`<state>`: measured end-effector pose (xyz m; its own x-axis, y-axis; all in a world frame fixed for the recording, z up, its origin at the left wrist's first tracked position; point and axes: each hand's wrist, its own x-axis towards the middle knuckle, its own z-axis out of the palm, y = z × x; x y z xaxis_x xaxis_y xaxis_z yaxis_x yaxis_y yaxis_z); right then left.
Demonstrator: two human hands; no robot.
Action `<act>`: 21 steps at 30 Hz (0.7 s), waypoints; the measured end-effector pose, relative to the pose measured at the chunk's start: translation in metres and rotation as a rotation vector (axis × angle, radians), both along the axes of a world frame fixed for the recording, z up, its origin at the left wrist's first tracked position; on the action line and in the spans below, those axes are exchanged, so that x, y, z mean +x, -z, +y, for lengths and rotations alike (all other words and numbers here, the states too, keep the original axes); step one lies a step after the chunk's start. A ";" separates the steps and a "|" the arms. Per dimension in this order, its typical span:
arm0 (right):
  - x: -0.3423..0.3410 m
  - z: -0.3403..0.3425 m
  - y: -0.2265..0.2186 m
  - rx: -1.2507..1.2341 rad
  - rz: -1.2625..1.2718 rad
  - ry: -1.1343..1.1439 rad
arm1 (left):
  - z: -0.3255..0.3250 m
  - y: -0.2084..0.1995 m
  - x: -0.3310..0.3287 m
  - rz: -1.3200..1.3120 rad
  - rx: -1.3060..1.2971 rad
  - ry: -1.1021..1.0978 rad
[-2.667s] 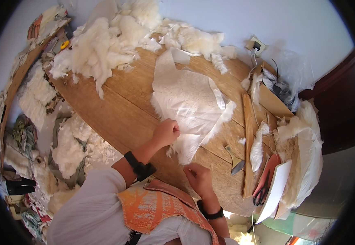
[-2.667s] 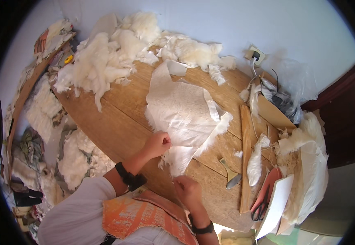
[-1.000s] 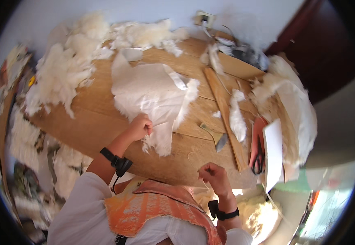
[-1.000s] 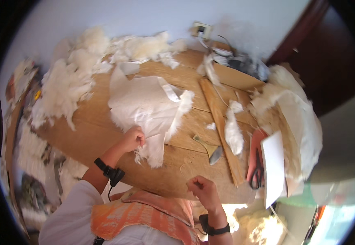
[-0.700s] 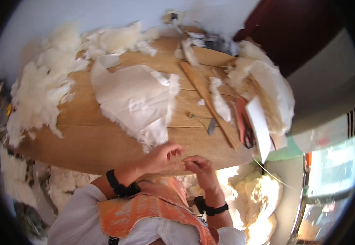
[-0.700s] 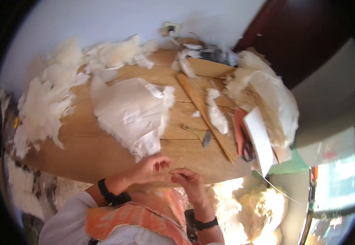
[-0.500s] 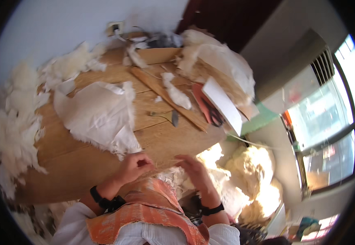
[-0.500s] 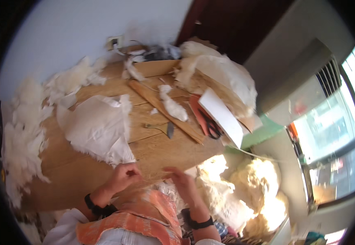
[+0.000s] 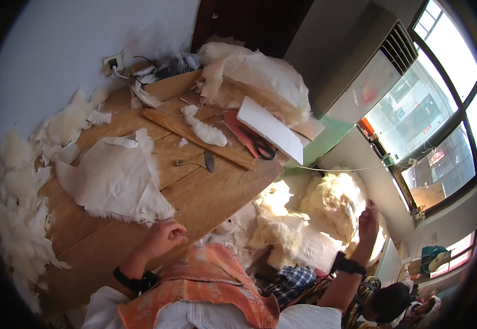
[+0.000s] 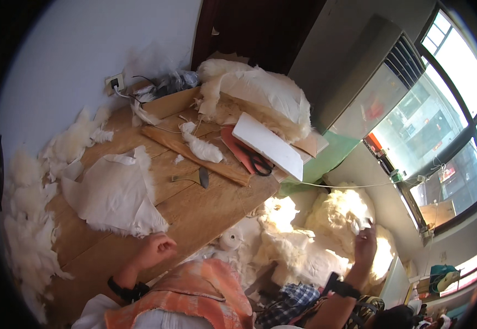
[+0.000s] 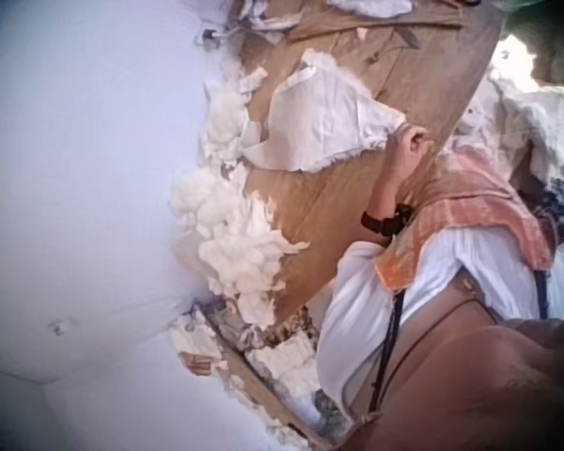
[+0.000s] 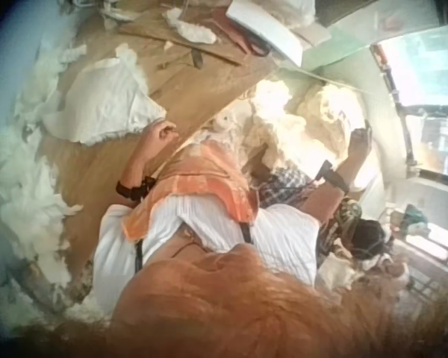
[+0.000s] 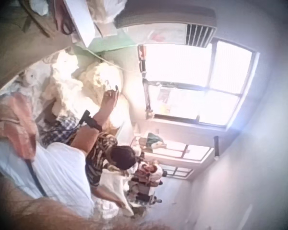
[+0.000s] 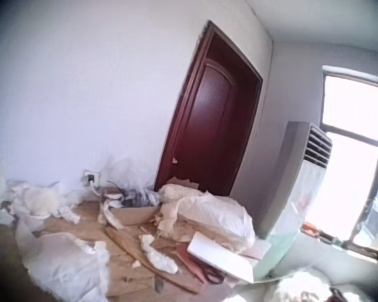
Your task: Using a skiving knife to scrape and thin the edges of wool pelts on a wooden workshop table.
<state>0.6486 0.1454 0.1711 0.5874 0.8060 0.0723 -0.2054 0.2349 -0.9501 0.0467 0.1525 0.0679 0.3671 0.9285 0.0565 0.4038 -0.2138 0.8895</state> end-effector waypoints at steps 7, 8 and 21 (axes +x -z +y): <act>0.105 0.037 -0.029 0.104 -0.329 0.540 | 0.045 0.049 -0.022 0.557 0.315 -0.590; 0.091 0.067 -0.013 0.057 -0.373 0.421 | 0.050 0.057 -0.020 0.568 0.353 -0.618; -0.109 0.424 0.142 -0.092 -2.021 -0.474 | 0.044 0.041 -0.042 0.739 0.230 -0.902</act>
<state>0.5399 0.5696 0.0290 -0.4556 0.8749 0.1641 0.8892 0.4387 0.1298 0.0050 0.1964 0.0274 -0.4002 0.8642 0.3049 0.8897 0.2866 0.3553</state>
